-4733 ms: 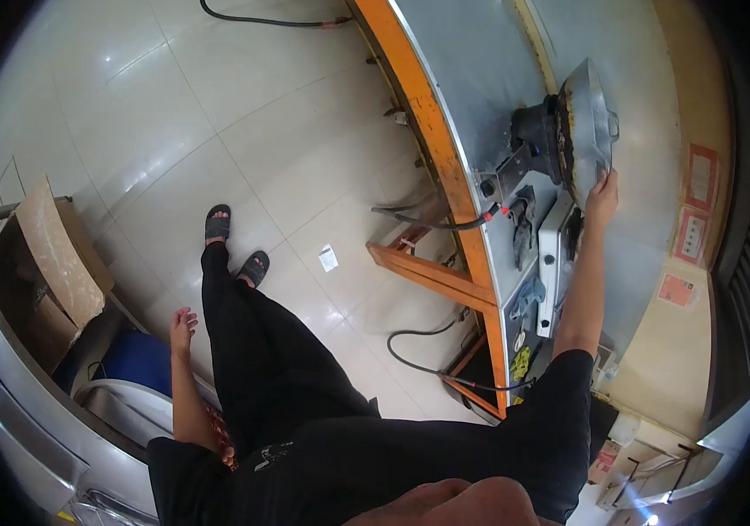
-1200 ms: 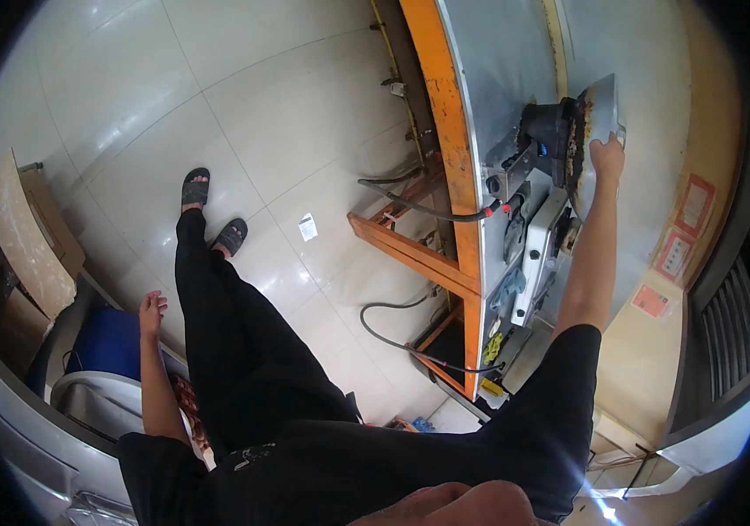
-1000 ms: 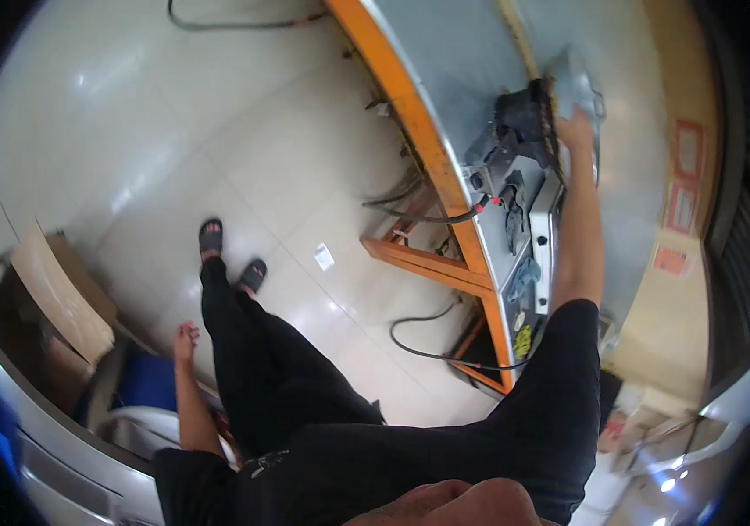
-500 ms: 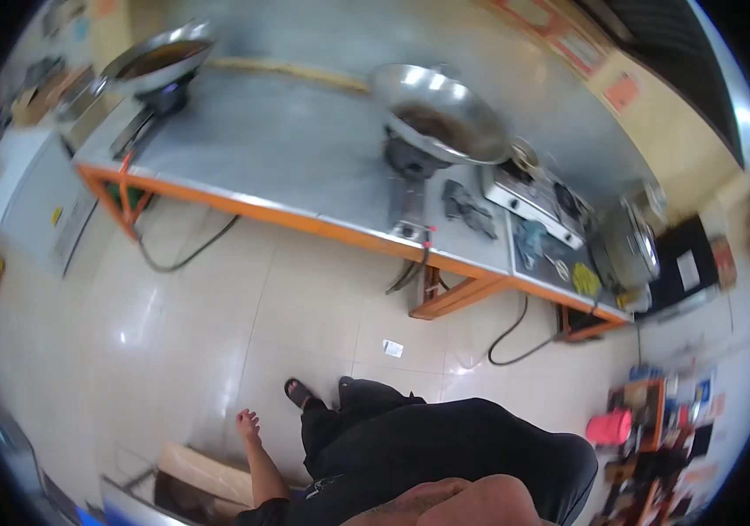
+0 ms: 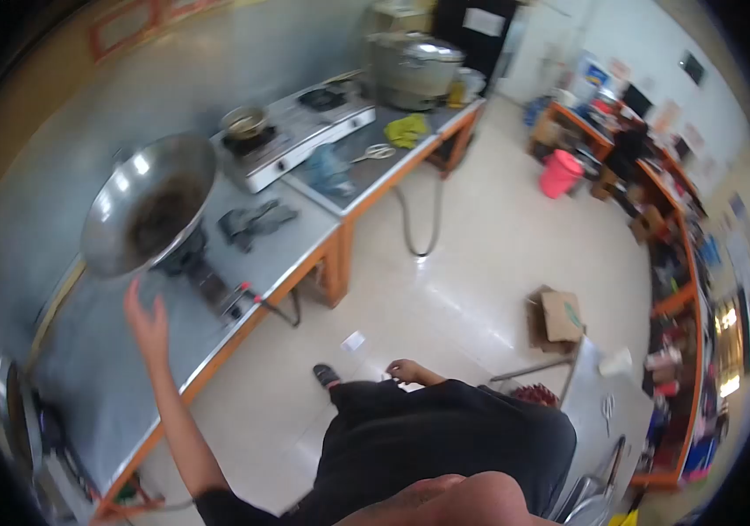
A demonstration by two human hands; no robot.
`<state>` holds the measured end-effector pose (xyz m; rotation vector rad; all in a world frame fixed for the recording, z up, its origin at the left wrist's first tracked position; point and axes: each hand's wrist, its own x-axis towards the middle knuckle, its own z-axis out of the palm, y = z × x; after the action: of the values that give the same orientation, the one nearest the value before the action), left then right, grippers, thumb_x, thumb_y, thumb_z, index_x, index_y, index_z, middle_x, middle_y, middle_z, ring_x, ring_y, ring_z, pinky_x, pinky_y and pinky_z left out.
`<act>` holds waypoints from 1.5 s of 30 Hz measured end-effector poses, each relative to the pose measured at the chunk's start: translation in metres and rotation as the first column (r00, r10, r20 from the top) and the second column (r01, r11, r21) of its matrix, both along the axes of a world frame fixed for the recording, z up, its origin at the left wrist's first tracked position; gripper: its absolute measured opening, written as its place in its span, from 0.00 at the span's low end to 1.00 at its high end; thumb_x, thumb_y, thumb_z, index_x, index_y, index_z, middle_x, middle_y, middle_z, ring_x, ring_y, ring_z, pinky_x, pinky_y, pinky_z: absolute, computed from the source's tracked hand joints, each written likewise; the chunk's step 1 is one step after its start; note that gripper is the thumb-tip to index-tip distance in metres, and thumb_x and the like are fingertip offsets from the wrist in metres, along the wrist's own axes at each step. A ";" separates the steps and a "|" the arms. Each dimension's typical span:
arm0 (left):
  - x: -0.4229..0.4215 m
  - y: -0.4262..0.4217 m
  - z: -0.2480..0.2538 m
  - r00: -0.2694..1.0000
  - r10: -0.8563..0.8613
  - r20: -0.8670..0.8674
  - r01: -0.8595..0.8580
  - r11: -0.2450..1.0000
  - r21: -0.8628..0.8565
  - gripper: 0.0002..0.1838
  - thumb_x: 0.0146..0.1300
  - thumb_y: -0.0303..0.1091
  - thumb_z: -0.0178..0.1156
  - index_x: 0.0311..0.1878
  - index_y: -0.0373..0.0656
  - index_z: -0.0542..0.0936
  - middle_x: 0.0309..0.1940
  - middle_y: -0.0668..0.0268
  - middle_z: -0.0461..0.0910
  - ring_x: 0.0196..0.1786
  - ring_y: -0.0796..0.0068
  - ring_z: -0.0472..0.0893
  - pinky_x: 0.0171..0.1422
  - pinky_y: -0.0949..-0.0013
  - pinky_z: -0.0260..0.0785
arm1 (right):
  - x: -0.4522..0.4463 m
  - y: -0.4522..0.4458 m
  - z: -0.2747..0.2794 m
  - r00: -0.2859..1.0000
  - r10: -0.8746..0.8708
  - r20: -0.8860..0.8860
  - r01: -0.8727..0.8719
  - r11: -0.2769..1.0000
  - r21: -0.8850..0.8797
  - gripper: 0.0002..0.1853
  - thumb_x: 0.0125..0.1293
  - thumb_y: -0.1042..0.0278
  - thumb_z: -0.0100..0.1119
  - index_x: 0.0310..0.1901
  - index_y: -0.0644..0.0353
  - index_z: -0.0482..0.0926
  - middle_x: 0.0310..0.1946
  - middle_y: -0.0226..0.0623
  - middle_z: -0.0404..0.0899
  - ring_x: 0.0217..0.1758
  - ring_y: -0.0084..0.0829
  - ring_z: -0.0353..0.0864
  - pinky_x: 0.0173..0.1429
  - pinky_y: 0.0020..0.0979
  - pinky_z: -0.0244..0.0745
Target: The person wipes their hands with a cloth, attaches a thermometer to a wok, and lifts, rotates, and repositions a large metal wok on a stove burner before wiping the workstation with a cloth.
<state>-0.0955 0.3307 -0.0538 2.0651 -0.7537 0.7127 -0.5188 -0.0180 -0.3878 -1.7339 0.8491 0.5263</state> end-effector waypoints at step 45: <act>0.255 0.120 -0.125 0.846 0.515 -0.138 -0.399 0.783 0.477 0.37 0.69 0.56 0.38 0.71 0.35 0.53 0.73 0.50 0.45 0.76 0.52 0.43 0.76 0.49 0.38 | 0.380 -0.047 0.140 0.759 -0.233 0.608 0.080 0.960 0.268 0.16 0.70 0.56 0.50 0.53 0.54 0.74 0.46 0.32 0.77 0.45 0.26 0.76 0.47 0.28 0.72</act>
<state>0.1599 0.4504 -0.1786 2.7424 -0.2515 0.5382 -0.1392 -0.0654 -0.2473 -1.4612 0.4116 -0.0982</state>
